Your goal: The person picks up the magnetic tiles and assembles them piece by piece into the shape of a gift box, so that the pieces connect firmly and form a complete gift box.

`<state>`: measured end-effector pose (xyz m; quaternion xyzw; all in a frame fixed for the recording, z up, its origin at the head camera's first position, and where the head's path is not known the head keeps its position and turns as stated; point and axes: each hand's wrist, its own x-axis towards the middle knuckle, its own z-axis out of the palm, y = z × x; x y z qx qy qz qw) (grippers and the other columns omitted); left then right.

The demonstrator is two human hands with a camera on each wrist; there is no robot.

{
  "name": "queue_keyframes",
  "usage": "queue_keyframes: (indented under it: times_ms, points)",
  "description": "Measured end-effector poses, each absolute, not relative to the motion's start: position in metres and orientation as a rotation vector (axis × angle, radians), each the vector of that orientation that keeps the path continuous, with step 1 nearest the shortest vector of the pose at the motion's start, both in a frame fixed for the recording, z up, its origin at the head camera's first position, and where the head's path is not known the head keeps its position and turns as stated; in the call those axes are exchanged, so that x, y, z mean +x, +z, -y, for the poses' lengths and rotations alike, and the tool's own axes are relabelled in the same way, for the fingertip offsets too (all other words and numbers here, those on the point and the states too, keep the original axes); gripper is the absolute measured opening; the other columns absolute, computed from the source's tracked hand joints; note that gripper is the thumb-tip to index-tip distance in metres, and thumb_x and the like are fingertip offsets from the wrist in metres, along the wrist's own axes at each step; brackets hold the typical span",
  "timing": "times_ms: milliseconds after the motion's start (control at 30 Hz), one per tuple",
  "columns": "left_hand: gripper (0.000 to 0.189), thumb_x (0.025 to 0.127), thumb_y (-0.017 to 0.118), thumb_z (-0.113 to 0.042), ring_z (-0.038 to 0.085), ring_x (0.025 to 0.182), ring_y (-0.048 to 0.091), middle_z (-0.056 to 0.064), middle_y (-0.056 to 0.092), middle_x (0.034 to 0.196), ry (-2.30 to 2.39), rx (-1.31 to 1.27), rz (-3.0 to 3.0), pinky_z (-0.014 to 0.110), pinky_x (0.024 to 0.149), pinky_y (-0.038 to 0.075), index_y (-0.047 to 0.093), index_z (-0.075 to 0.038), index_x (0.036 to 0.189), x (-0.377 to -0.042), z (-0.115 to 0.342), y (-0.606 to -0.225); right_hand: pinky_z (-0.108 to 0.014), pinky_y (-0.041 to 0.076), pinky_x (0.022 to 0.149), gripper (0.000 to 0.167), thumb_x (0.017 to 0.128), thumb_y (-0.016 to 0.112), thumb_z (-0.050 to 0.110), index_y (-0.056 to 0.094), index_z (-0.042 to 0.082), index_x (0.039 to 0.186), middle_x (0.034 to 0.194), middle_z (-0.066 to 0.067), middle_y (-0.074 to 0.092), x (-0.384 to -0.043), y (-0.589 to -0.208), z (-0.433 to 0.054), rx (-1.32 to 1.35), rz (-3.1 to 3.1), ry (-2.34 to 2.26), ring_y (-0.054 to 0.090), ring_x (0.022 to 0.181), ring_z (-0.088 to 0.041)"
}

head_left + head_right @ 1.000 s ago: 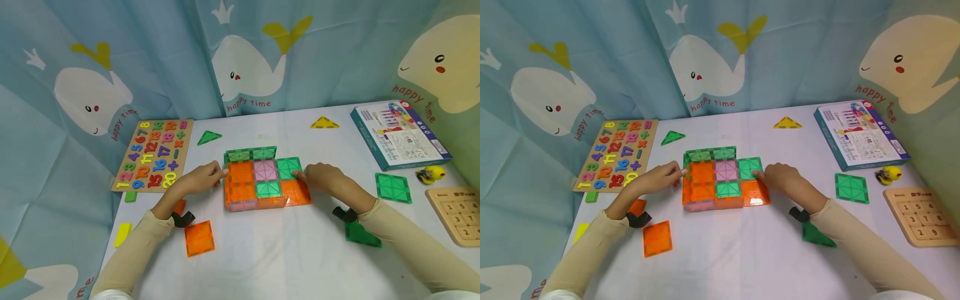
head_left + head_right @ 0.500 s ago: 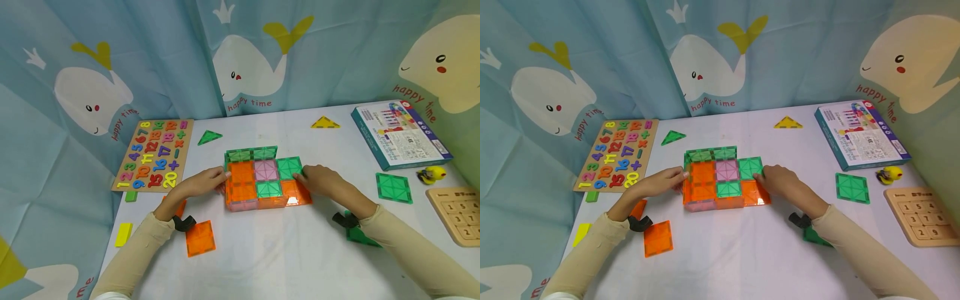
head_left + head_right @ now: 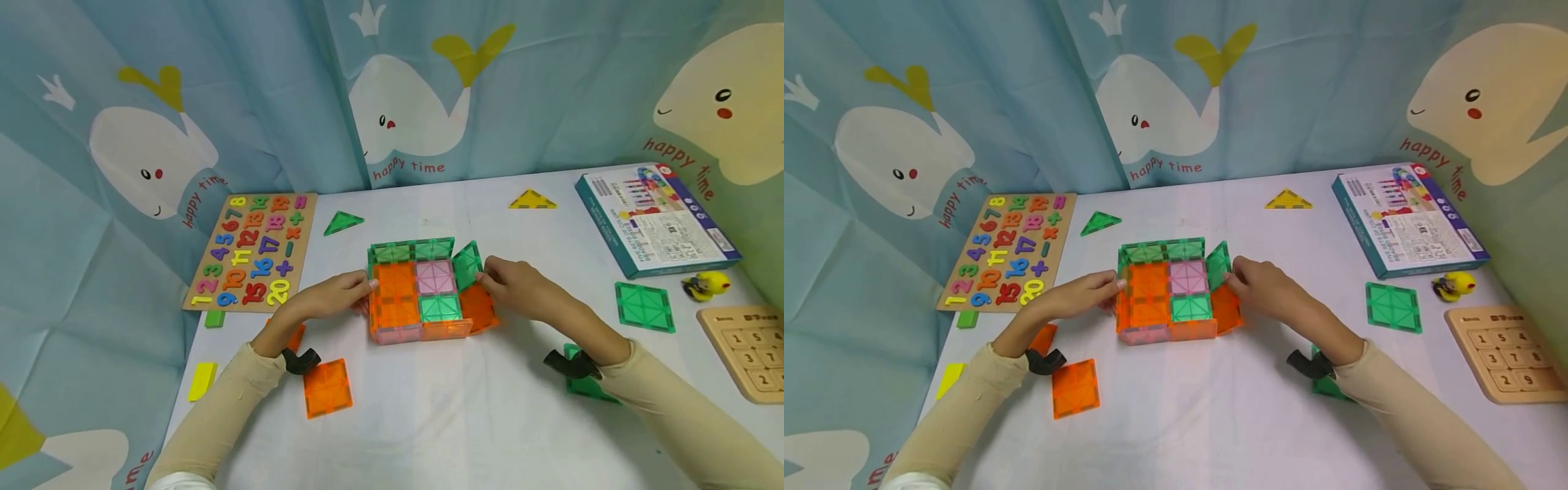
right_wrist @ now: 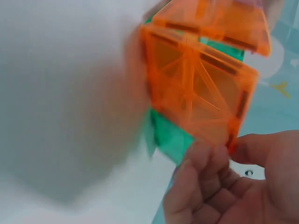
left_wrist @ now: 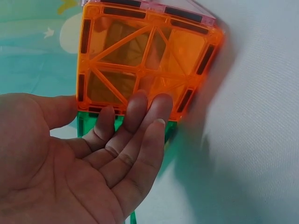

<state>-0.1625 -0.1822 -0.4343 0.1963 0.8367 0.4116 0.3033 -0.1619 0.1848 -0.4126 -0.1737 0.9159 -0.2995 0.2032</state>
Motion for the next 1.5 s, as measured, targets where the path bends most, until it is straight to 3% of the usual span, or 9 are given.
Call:
queue_keyframes:
  times_ms: [267, 500, 800, 1000, 1167, 1267, 1333, 1400, 1500]
  points:
    - [0.037, 0.116, 0.041, -0.033, 0.029, 0.088, 0.061, 0.014, 0.064, 0.094, 1.107, 0.537, -2.199, 0.04, 0.082, 0.05, 0.055, -0.004, 0.098, -0.165, 0.179, -0.435, -0.03, 0.034, 0.057, 0.033, 0.11, 0.056, 0.031, 0.053, 0.01, 0.085, 0.065, 0.001, 0.044, -0.162, -0.415, -0.165, -0.539, -2.591, -0.915, 0.044, 0.059, -0.017]
    - [0.037, 0.116, 0.041, -0.034, 0.031, 0.088, 0.059, 0.014, 0.063, 0.093, 1.081, 0.534, -2.226, 0.034, 0.078, 0.046, 0.056, -0.005, 0.099, -0.165, 0.179, -0.436, -0.03, 0.036, 0.058, 0.039, 0.111, 0.053, 0.042, 0.063, 0.012, 0.089, 0.065, 0.001, 0.044, -0.16, -0.419, -0.17, -0.506, -2.587, -0.907, 0.044, 0.06, -0.018]
    - [0.041, 0.116, 0.041, -0.037, 0.035, 0.091, 0.06, 0.017, 0.07, 0.1, 1.122, 0.518, -2.21, 0.032, 0.077, 0.044, 0.057, -0.001, 0.102, -0.162, 0.181, -0.433, -0.033, 0.041, 0.061, 0.048, 0.111, 0.049, 0.05, 0.062, 0.007, 0.094, 0.07, -0.002, 0.056, -0.159, -0.418, -0.203, -0.408, -2.551, -0.893, 0.051, 0.067, -0.02]
    - [0.04, 0.115, 0.044, -0.038, 0.034, 0.091, 0.061, 0.011, 0.068, 0.096, 1.13, 0.509, -2.23, 0.032, 0.076, 0.044, 0.058, -0.005, 0.099, -0.161, 0.184, -0.436, -0.034, 0.043, 0.064, 0.047, 0.111, 0.049, 0.049, 0.065, 0.006, 0.105, 0.083, -0.005, 0.06, -0.159, -0.423, -0.24, -0.309, -2.629, -0.857, 0.053, 0.078, -0.022]
    - [0.036, 0.115, 0.046, -0.036, 0.033, 0.093, 0.063, 0.011, 0.066, 0.096, 1.153, 0.501, -2.245, 0.035, 0.077, 0.048, 0.056, -0.006, 0.099, -0.159, 0.184, -0.437, -0.036, 0.047, 0.072, 0.05, 0.112, 0.048, 0.046, 0.063, -0.002, 0.12, 0.109, -0.022, 0.066, -0.157, -0.43, -0.281, -0.223, -2.717, -0.806, 0.06, 0.096, -0.033]
    - [0.03, 0.114, 0.048, -0.036, 0.034, 0.094, 0.063, 0.015, 0.062, 0.106, 1.17, 0.479, -2.285, 0.035, 0.076, 0.049, 0.05, -0.005, 0.112, -0.156, 0.183, -0.437, -0.045, 0.052, 0.076, 0.053, 0.112, 0.049, 0.04, 0.06, -0.01, 0.125, 0.119, -0.033, 0.063, -0.153, -0.435, -0.306, -0.18, -2.764, -0.792, 0.06, 0.106, -0.044]
    - [0.034, 0.113, 0.051, -0.037, 0.033, 0.1, 0.063, 0.016, 0.059, 0.119, 1.186, 0.448, -2.319, 0.036, 0.08, 0.053, 0.043, -0.007, 0.129, -0.154, 0.182, -0.437, -0.056, 0.053, 0.081, 0.057, 0.113, 0.048, 0.039, 0.056, -0.015, 0.13, 0.124, -0.039, 0.056, -0.149, -0.437, -0.321, -0.132, -2.778, -0.767, 0.055, 0.111, -0.051]
    - [0.05, 0.112, 0.052, -0.038, 0.034, 0.113, 0.064, 0.018, 0.053, 0.137, 1.219, 0.414, -2.335, 0.042, 0.089, 0.058, 0.031, -0.01, 0.147, -0.151, 0.18, -0.437, -0.066, 0.05, 0.083, 0.064, 0.112, 0.047, 0.042, 0.048, -0.018, 0.136, 0.131, -0.045, 0.046, -0.143, -0.437, -0.334, -0.042, -2.775, -0.736, 0.046, 0.115, -0.058]
    - [0.072, 0.111, 0.054, -0.038, 0.036, 0.132, 0.058, 0.018, 0.037, 0.159, 1.257, 0.399, -2.35, 0.052, 0.105, 0.054, 0.009, -0.018, 0.165, -0.149, 0.178, -0.438, -0.074, 0.044, 0.084, 0.079, 0.11, 0.047, 0.052, 0.036, -0.018, 0.143, 0.134, -0.051, 0.027, -0.132, -0.437, -0.349, 0.141, -2.767, -0.632, 0.031, 0.116, -0.063]
